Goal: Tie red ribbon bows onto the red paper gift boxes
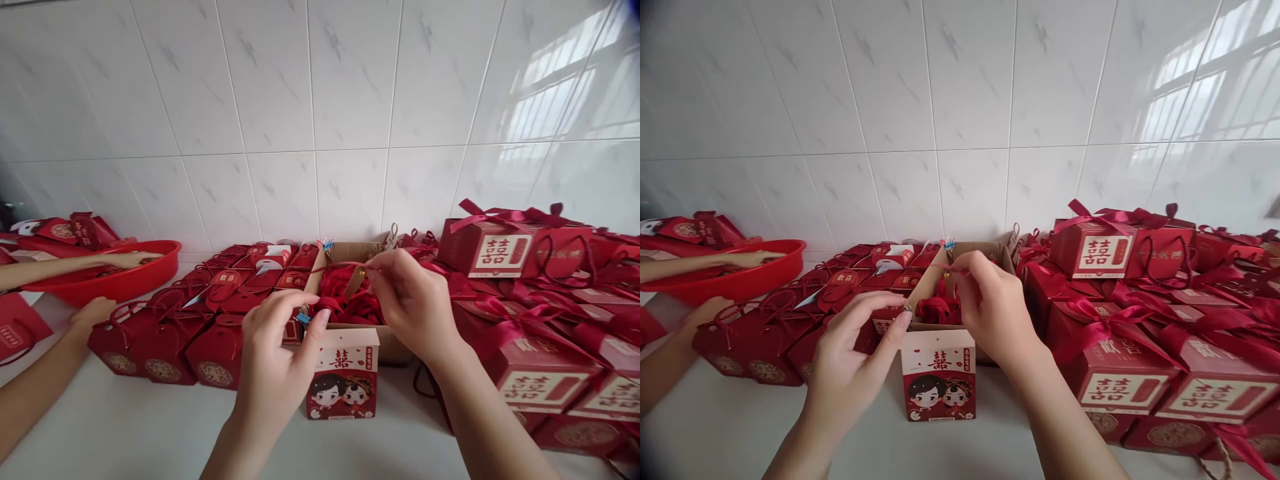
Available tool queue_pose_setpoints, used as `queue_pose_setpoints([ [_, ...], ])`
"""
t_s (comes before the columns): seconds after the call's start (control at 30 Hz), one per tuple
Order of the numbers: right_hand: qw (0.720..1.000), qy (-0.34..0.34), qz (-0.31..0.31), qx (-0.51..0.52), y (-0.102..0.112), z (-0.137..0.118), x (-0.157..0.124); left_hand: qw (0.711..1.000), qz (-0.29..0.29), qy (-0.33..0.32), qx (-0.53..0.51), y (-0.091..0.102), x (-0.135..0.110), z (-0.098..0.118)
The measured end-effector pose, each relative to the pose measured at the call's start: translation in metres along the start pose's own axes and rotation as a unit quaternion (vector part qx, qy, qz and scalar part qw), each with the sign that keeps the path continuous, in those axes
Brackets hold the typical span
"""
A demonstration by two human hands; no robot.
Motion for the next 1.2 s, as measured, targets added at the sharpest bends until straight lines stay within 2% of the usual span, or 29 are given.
queue_pose_setpoints([
  [0.17, 0.993, 0.086, -0.062, 0.041, -0.016, -0.016, -0.014, 0.994, -0.004, 0.009, -0.106, -0.009, -0.008, -0.002],
  [0.33, 0.982, 0.11, -0.131, 0.077, -0.031, -0.023, -0.023, 0.976, 0.025, 0.051, -0.21, -0.011, -0.025, -0.02],
  [0.47, 0.975, 0.107, -0.163, 0.106, -0.039, -0.024, -0.026, 0.97, 0.011, 0.038, -0.24, -0.012, -0.028, -0.03],
  [0.67, 0.956, 0.059, -0.233, 0.167, -0.043, -0.023, -0.026, 0.973, 0.0, -0.007, -0.232, -0.008, -0.029, -0.037],
  [0.83, 0.946, 0.038, -0.255, 0.198, -0.046, -0.026, -0.029, 0.973, 0.0, -0.016, -0.231, -0.006, -0.03, -0.037],
  [0.93, 0.953, -0.006, -0.221, 0.209, -0.043, -0.023, -0.028, 0.972, 0.013, -0.032, -0.231, -0.004, -0.029, -0.036],
  [1.03, 0.977, -0.094, -0.095, 0.168, -0.032, -0.005, -0.024, 0.969, 0.02, -0.041, -0.241, -0.004, -0.029, -0.034],
  [1.13, 0.987, -0.158, 0.034, 0.026, -0.018, 0.021, -0.021, 0.958, 0.004, -0.038, -0.283, -0.006, -0.032, -0.033],
  [1.2, 0.979, -0.173, 0.051, -0.091, -0.014, 0.036, -0.018, 0.951, -0.004, -0.038, -0.307, -0.007, -0.034, -0.032],
])
Point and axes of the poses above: each hand's wrist, its own x-axis towards the middle knuckle, its own y-axis out of the back of the hand, z = x × y, the point moved 5 cm from there along x, towards the middle knuckle, and after that the axes turned 3 degrees about -y, right-handed, at the moved point
